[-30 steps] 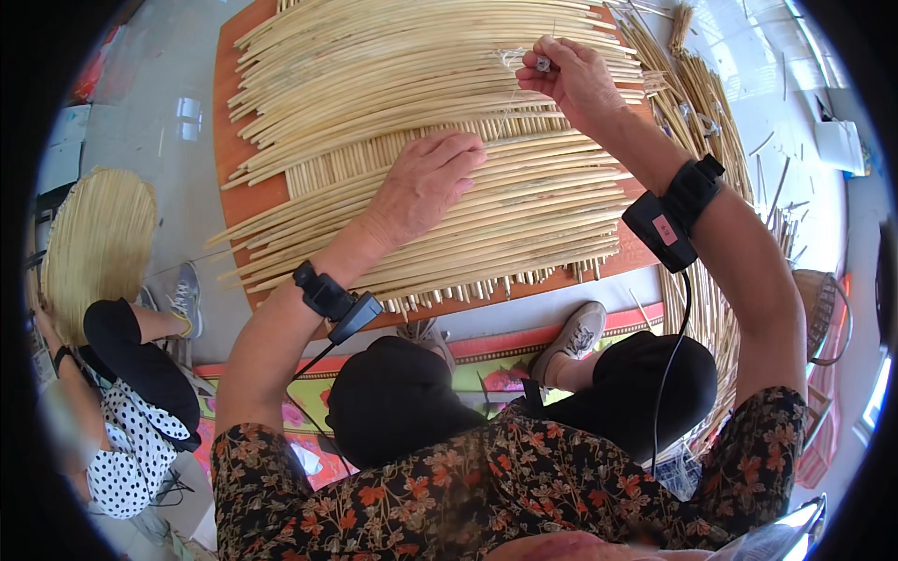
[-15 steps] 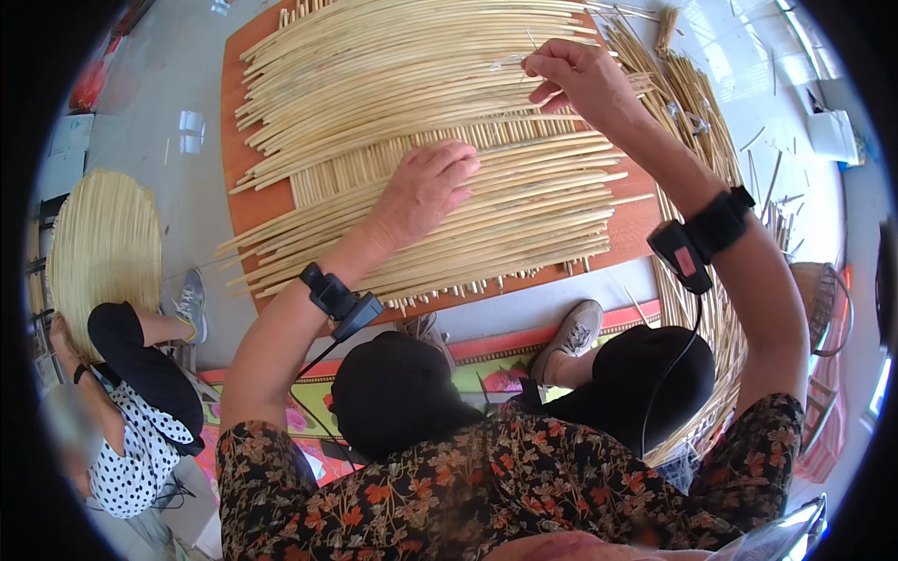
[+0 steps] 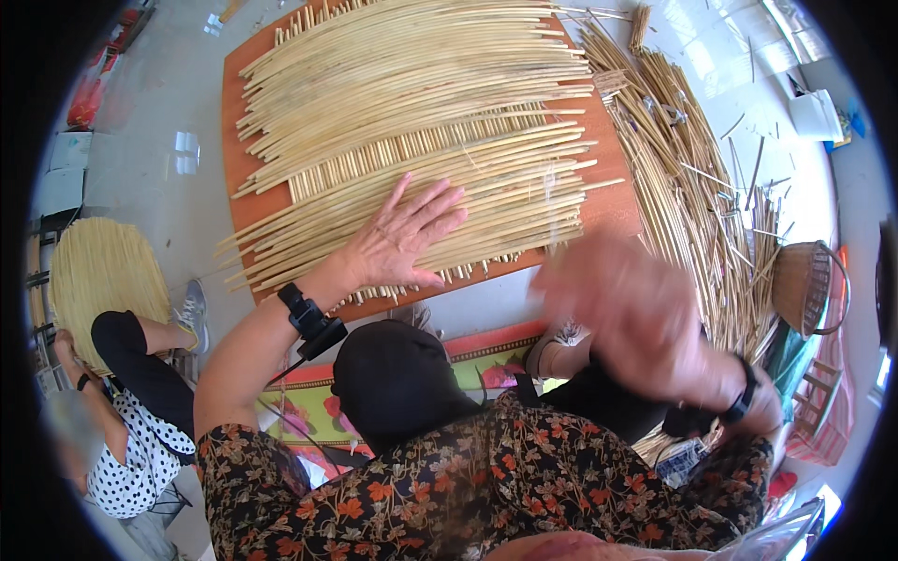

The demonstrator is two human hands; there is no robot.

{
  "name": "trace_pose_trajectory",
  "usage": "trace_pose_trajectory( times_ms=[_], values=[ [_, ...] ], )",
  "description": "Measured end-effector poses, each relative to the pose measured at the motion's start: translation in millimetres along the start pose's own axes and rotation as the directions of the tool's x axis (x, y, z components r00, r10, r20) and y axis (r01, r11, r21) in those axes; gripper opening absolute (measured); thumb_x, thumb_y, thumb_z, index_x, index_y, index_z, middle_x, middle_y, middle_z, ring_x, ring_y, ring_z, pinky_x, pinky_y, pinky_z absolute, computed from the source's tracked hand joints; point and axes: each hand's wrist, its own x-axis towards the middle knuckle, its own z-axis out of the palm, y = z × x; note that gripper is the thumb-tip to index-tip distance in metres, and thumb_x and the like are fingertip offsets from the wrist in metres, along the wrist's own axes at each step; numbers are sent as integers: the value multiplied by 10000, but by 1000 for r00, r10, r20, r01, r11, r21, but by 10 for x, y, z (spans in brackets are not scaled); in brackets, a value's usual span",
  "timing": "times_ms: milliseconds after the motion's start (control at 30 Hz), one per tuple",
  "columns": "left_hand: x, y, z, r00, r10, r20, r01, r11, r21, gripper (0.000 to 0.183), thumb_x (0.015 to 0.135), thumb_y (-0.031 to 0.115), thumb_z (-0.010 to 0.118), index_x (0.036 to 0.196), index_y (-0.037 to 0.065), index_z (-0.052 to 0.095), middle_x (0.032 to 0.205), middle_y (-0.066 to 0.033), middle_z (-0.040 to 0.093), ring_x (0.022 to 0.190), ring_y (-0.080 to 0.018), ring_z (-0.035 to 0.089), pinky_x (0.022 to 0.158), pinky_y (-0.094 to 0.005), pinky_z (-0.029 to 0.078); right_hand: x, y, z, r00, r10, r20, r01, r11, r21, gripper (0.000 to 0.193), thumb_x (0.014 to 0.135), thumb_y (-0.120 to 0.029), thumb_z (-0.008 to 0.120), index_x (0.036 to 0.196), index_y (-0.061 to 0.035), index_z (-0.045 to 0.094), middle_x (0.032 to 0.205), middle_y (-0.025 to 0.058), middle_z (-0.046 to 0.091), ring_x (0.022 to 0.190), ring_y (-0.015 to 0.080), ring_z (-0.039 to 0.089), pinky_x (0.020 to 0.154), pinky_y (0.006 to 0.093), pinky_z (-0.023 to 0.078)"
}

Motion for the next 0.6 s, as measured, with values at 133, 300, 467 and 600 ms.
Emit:
trace_pose_trajectory(
  times_ms=[133,300,467,600],
  values=[
    [7,-55,28,999,48,-7,-48,999,24,1077,770,617,786,1623,134,340,1717,-87,243,1600,-286,178,1301,-582,76,-197,-380,277,961,-23,276,-90,917,388,196,813,-11,712,997,-38,646,834,89,555,690,277,649,569,376,540],
    [64,-78,52,993,-41,-114,49,996,70,1003,870,727,625,1624,134,333,1712,-101,248,1597,-287,181,1305,-567,74,-136,-151,575,954,8,301,-100,951,293,120,822,-37,695,846,-32,577,823,106,552,720,314,659,574,412,543],
    [339,-195,73,960,-152,-236,181,978,104,985,922,757,528,1624,98,325,1697,-135,274,1591,-298,199,1296,-570,100,-151,-83,501,935,-19,353,-37,988,151,152,795,-39,690,920,-27,604,875,104,581,760,305,679,599,408,551],
    [356,-234,180,957,-225,-182,245,964,99,988,940,743,510,1637,81,282,1704,-162,252,1593,-328,190,1292,-582,89,-80,-26,504,924,-58,379,-2,988,156,127,773,-48,675,846,-36,572,814,117,551,792,303,676,617,415,556]
  ],
)
